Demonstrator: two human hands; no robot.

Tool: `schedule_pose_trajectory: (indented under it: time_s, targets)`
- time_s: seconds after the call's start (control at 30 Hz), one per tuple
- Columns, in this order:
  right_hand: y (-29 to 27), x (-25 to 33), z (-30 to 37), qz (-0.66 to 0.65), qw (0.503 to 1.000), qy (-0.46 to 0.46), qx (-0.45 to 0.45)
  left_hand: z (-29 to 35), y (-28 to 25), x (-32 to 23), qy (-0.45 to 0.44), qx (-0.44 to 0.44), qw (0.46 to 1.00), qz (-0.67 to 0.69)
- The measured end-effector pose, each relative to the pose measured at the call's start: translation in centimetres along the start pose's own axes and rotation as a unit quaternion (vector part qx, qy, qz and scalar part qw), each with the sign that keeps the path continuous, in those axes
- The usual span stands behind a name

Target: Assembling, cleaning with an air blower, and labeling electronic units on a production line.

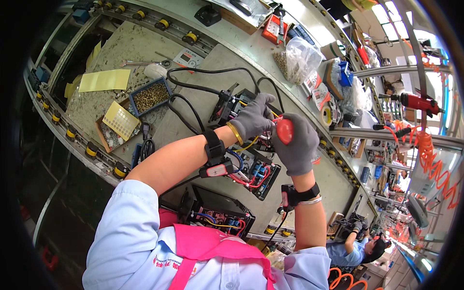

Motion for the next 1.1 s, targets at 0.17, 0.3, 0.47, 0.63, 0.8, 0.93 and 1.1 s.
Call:
schedule_pose_trajectory:
  time_s: [0.17, 0.3, 0.47, 0.63, 0.8, 0.93, 1.1]
  targets:
    - [-5.2, 0.2, 2.1, 0.011, 0.989, 0.085, -0.118, 0.1, 0.1, 0.3, 0.015, -0.005, 0.999, -0.042]
    - [-8.3, 1.3, 5.0, -0.053, 0.972, 0.153, -0.168, 0.9, 0.4, -0.8, 0.016, 0.003, 0.998, -0.052]
    - [-10.0, 3.3, 9.1, -0.099, 0.956, 0.203, -0.189, 6.3, -0.6, -5.3, 0.152, -0.036, 0.959, -0.237]
    - [-9.3, 3.1, 11.4, -0.048, 0.963, 0.214, -0.154, 13.1, -5.9, -6.1, 0.181, -0.085, 0.963, -0.182]
    - [-7.8, 2.4, 12.4, -0.091, 0.966, 0.184, -0.156, 17.9, -7.9, -2.7, 0.186, -0.149, 0.926, -0.292]
    - [-6.3, 2.5, 12.6, -0.1, 0.972, 0.164, -0.138, 18.9, -8.4, -1.3, 0.222, -0.208, 0.877, -0.37]
    - [-4.7, 3.3, 12.1, -0.081, 0.984, 0.122, -0.102, 18.9, -7.8, -1.2, 0.25, -0.211, 0.818, -0.474]
Point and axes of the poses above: each hand's wrist, its own z-axis away from the middle knuckle, its own y-axis out of the palm, x = y × z, the point moved 5 cm from there along -z, towards the middle knuckle, and after that the axes turned 13 degrees about -y, right-handed, at the moved point
